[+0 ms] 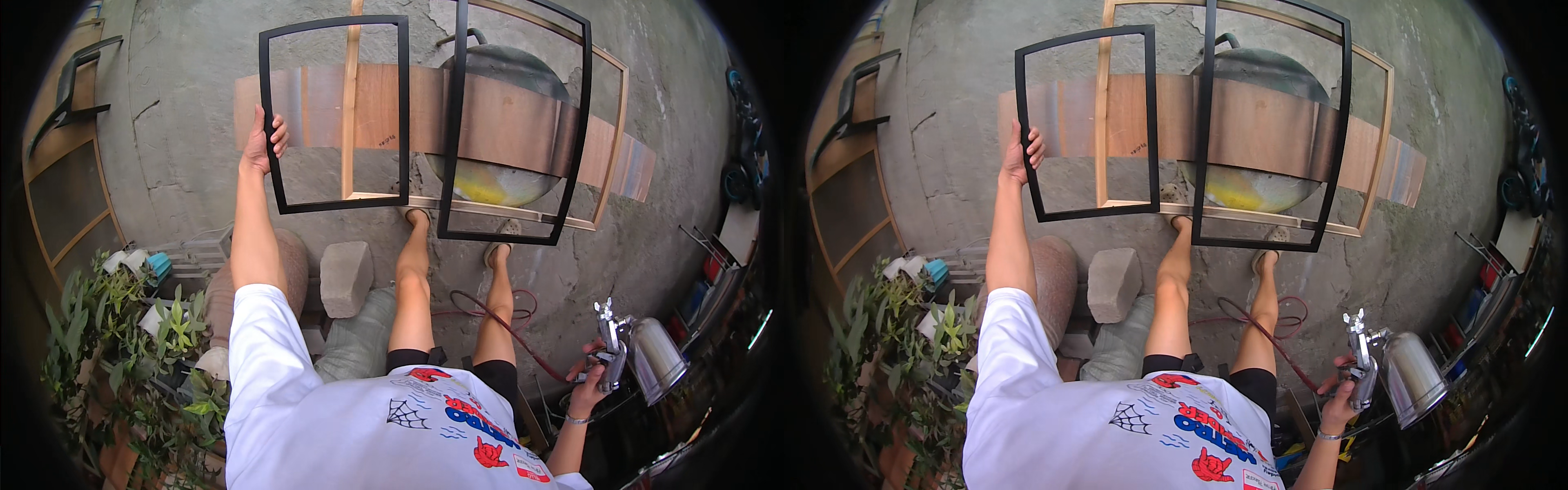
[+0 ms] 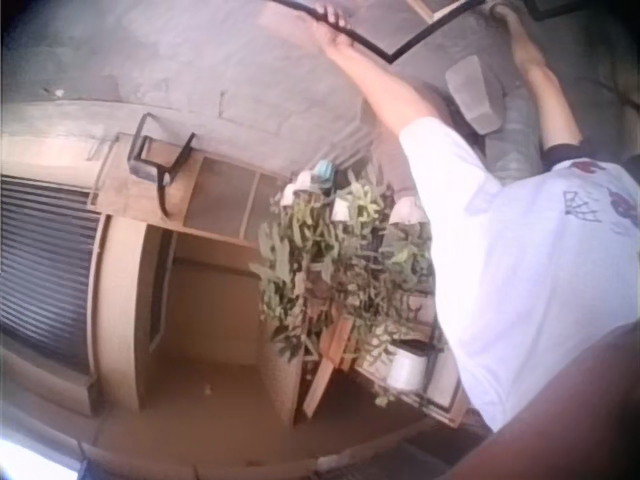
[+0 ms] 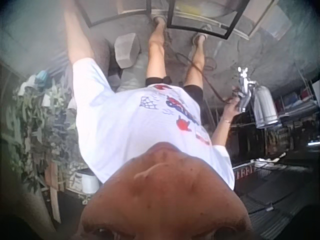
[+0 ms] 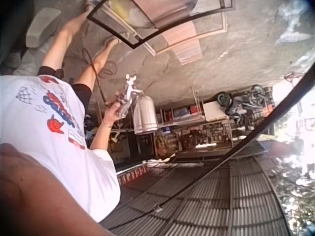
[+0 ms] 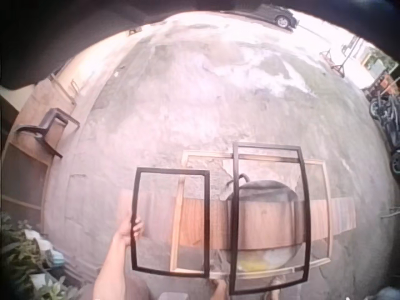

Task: The person uses a spray gun to apply paint to multiple rectangular frames placed on the floor. They move around the frames to cover different sides, then pick up and reposition the frames to access additional surfaces before placing them back down.

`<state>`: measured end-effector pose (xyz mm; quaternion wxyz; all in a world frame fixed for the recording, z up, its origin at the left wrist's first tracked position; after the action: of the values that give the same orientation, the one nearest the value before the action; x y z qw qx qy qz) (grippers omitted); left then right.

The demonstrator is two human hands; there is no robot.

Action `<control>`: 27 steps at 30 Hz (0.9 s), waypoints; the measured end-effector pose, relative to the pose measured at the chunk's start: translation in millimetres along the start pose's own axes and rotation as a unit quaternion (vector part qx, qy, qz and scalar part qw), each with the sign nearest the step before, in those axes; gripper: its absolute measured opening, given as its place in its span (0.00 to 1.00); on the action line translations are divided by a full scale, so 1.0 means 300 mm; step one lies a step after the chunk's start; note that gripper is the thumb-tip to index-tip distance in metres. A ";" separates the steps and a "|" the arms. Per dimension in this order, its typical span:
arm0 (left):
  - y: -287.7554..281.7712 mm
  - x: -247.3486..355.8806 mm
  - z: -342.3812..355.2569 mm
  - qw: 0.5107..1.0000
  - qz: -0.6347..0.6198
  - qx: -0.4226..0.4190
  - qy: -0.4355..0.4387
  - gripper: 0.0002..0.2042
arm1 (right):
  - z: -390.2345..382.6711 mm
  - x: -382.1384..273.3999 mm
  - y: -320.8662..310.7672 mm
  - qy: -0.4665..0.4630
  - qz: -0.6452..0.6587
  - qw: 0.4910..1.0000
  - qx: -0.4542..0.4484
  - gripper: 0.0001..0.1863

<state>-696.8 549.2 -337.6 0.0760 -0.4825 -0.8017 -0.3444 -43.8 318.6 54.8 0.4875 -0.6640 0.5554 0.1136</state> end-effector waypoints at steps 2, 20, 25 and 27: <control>0.030 -0.023 0.047 1.000 0.000 -0.010 -0.008 0.30 | 0.024 -0.024 0.003 0.010 -0.005 1.000 -0.007 0.40; -0.008 -0.013 0.089 0.884 0.297 0.329 0.145 0.33 | 0.064 -0.100 0.082 0.010 -0.013 0.999 -0.041 0.40; 0.027 -0.012 0.081 0.798 0.441 0.367 0.183 0.37 | 0.072 -0.103 0.072 0.005 -0.023 0.999 -0.046 0.41; 0.007 -0.021 0.085 0.810 0.416 0.374 0.175 0.38 | 0.072 -0.098 0.065 0.006 -0.018 0.999 -0.041 0.41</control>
<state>-686.4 561.1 -358.6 0.5255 -0.6356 -0.5646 -0.0320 -62.4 355.5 54.3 0.4587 -0.6939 0.5411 0.1236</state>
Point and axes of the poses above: each hand's wrist, its own z-axis towards the middle knuckle, its own y-axis out of the palm, x = y × z, the point moved 5 cm from there along z, towards the middle knuckle, and after that the axes turned 1 degree about -x, right-handed, at the moved point
